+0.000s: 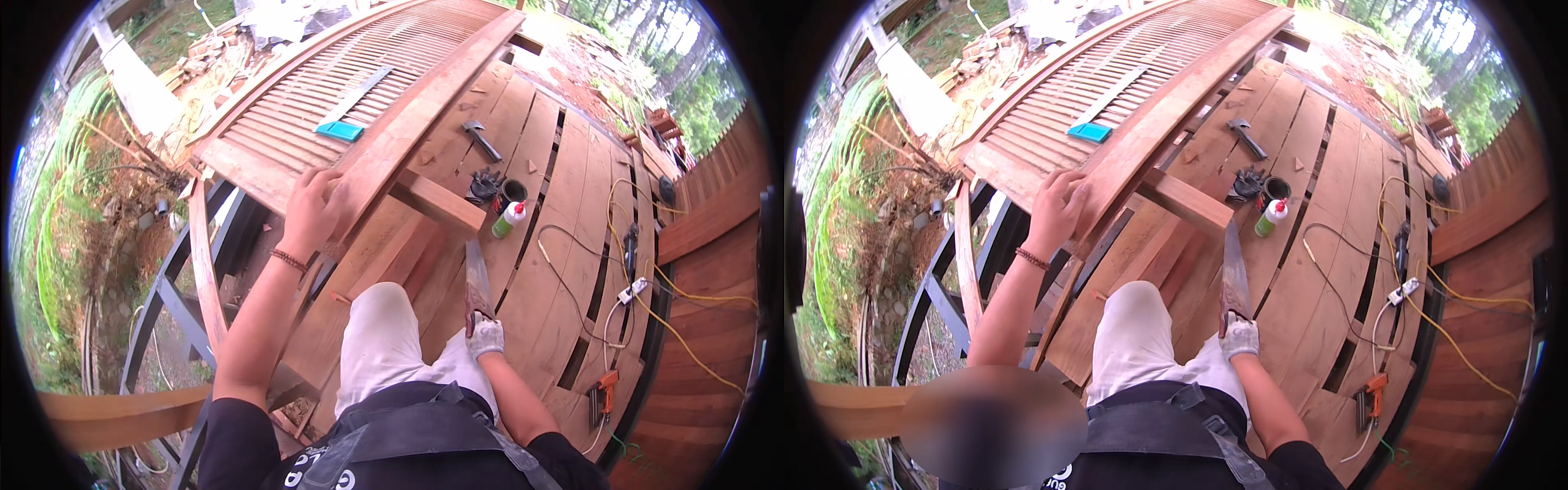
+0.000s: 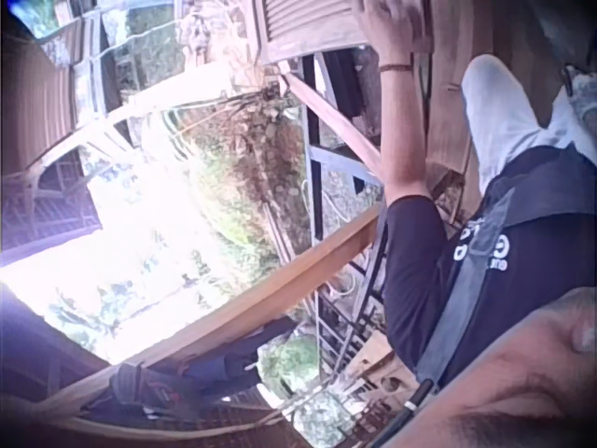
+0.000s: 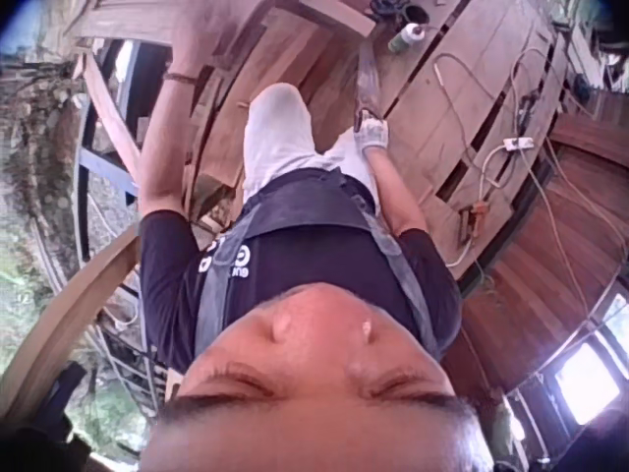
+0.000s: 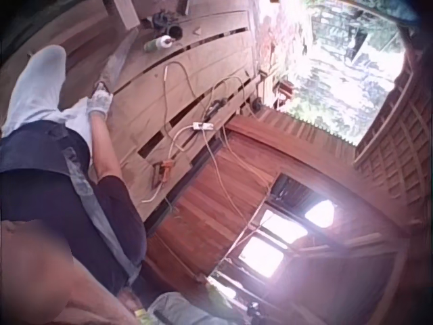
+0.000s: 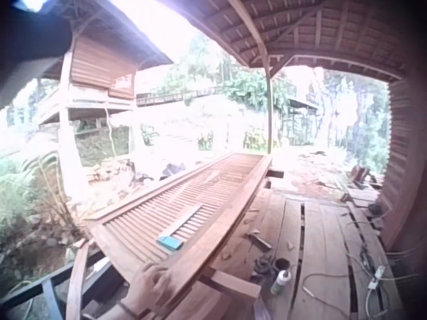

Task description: The person assembles a wooden slatted panel by positioning and securing wooden pieces. They use a hand saw to trim a piece, a square to check alignment, and an angle grinder to smooth edges. The person also uses a hammer to tap pieces into place.

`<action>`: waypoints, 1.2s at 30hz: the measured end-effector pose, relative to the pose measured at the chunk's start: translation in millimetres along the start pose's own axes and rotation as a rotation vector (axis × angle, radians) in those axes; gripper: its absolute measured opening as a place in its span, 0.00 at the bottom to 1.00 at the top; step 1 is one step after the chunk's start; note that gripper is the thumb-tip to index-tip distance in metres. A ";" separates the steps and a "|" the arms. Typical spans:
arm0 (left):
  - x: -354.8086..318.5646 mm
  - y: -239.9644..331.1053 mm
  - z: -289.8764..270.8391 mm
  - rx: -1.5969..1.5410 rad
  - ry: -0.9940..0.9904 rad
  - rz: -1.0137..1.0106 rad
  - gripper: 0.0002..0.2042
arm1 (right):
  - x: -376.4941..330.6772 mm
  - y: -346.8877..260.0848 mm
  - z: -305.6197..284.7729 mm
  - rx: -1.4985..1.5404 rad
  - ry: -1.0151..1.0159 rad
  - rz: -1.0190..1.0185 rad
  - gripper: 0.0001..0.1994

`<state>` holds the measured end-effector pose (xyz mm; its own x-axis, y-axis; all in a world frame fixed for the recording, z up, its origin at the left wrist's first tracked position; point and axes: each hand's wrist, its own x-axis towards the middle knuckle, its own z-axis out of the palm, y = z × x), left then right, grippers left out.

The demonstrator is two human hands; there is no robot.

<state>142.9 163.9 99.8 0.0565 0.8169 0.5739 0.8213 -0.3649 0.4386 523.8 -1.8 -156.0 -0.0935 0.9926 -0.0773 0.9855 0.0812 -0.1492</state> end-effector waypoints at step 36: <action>6.4 7.1 11.2 0.057 -0.181 -0.127 0.15 | 282.9 -121.7 175.0 0.632 -0.155 1.193 0.22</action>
<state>155.5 171.4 98.9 0.0472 0.9234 0.3808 0.8587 -0.2323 0.4569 352.6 253.3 -332.2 0.7073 0.4057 -0.5789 0.2485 -0.9094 -0.3336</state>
